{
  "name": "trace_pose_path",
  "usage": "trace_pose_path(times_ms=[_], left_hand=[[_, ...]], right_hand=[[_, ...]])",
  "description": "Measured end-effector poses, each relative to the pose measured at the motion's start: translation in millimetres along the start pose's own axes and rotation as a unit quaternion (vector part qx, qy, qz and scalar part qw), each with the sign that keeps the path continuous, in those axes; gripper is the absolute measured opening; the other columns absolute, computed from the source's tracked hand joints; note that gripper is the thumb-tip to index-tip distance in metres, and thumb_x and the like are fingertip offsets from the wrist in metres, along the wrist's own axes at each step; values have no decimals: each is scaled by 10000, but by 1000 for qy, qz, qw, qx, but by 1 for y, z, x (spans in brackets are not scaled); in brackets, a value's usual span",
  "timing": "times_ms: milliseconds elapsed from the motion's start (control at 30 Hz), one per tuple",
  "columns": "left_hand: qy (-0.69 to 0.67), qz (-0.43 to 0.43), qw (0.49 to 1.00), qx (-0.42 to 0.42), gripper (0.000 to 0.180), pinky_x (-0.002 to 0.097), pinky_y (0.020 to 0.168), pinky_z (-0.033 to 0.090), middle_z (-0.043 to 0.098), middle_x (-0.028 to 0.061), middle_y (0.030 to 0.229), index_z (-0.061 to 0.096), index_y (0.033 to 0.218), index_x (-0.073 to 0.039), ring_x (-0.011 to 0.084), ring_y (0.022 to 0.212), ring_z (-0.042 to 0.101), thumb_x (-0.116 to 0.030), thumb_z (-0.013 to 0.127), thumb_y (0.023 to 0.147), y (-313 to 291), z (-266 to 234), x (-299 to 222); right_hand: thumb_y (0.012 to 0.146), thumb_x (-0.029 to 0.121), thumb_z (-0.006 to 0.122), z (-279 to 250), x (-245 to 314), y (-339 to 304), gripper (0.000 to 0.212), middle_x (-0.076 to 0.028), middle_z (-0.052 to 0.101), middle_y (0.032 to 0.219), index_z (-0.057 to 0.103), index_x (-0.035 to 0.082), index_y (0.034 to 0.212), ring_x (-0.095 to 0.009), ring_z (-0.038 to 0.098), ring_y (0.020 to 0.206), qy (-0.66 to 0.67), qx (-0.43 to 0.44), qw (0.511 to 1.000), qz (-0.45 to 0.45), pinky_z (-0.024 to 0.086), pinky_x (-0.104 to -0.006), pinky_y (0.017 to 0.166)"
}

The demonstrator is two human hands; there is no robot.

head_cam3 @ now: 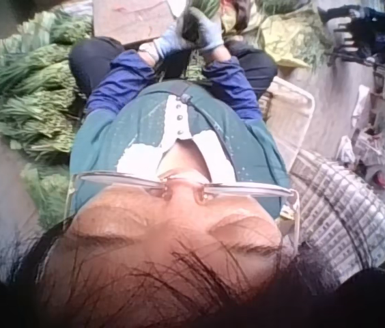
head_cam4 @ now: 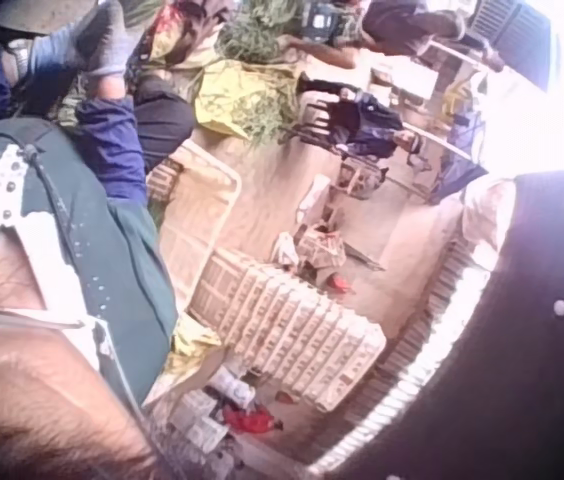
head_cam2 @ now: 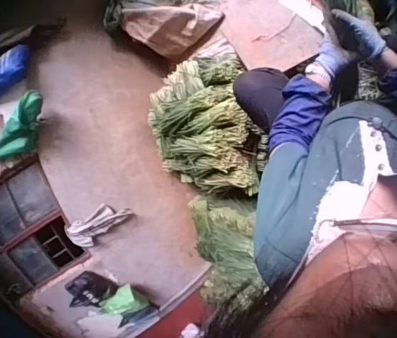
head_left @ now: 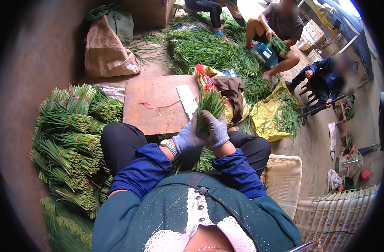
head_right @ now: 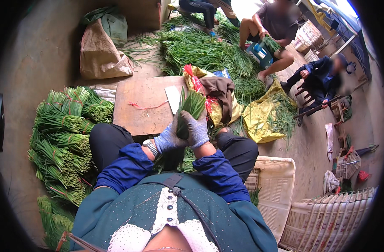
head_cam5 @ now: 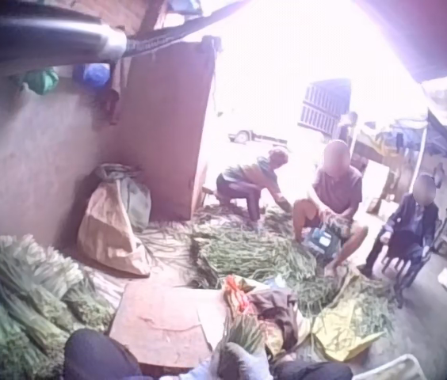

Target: The person bundles chives by gathering them into a bunch, wrapping them with a red string on a wooden block, and placing the tied bundles into a plastic crate.

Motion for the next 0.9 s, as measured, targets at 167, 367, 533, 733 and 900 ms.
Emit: trace_pose_path(times_ms=[167, 367, 533, 733, 900], left_hand=[[-27, -42, 997, -63, 871, 374, 1040, 431, 495, 119, 1350, 308, 1431, -69, 210, 1237, 498, -119, 806, 718, -7, -15, 16], [44, -9, 999, 19, 885, 353, 1030, 443, 513, 108, 1342, 260, 1457, -79, 183, 1219, 513, -80, 774, 736, -6, 11, 9], [87, -30, 996, -21, 792, 346, 1020, 449, 528, 131, 1327, 279, 1444, -61, 208, 1216, 531, -72, 720, 786, -20, 6, 0], [189, -12, 981, -39, 791, 372, 953, 487, 576, 196, 1231, 329, 1395, -30, 296, 1121, 598, -141, 759, 741, -24, 0, 21], [246, 50, 964, -91, 1007, 398, 972, 479, 487, 276, 1326, 86, 1507, -23, 370, 1181, 561, -176, 754, 769, -31, -2, 7]], right_hand=[[853, 79, 704, 13, 31, 0, 544, -63, 613, 1123, 439, 44, 1327, -177, 616, 962, -203, 57, 975, -72, 519, -298, 837], [823, 38, 726, 10, 47, 11, 840, -123, 568, 1219, 204, 37, 1481, -226, 607, 1041, -35, 39, 998, -39, 540, -347, 880], [790, 31, 735, 14, 40, 13, 861, -95, 598, 1168, 224, 35, 1483, -187, 617, 978, -111, 74, 991, -11, 538, -306, 836], [799, 37, 690, 3, 34, 17, 538, -51, 623, 1042, 498, 52, 1300, -164, 631, 904, -105, 81, 991, 2, 540, -292, 788], [796, 17, 703, -11, 35, 23, 424, -24, 629, 1002, 570, 42, 1198, -124, 615, 860, -94, 65, 993, -29, 523, -257, 776]])
Point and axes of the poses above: each hand's wrist, its own y-axis towards the middle knuckle, its own z-axis out of the palm, x = y × z, the point moved 10 cm from there along y, towards the middle knuckle
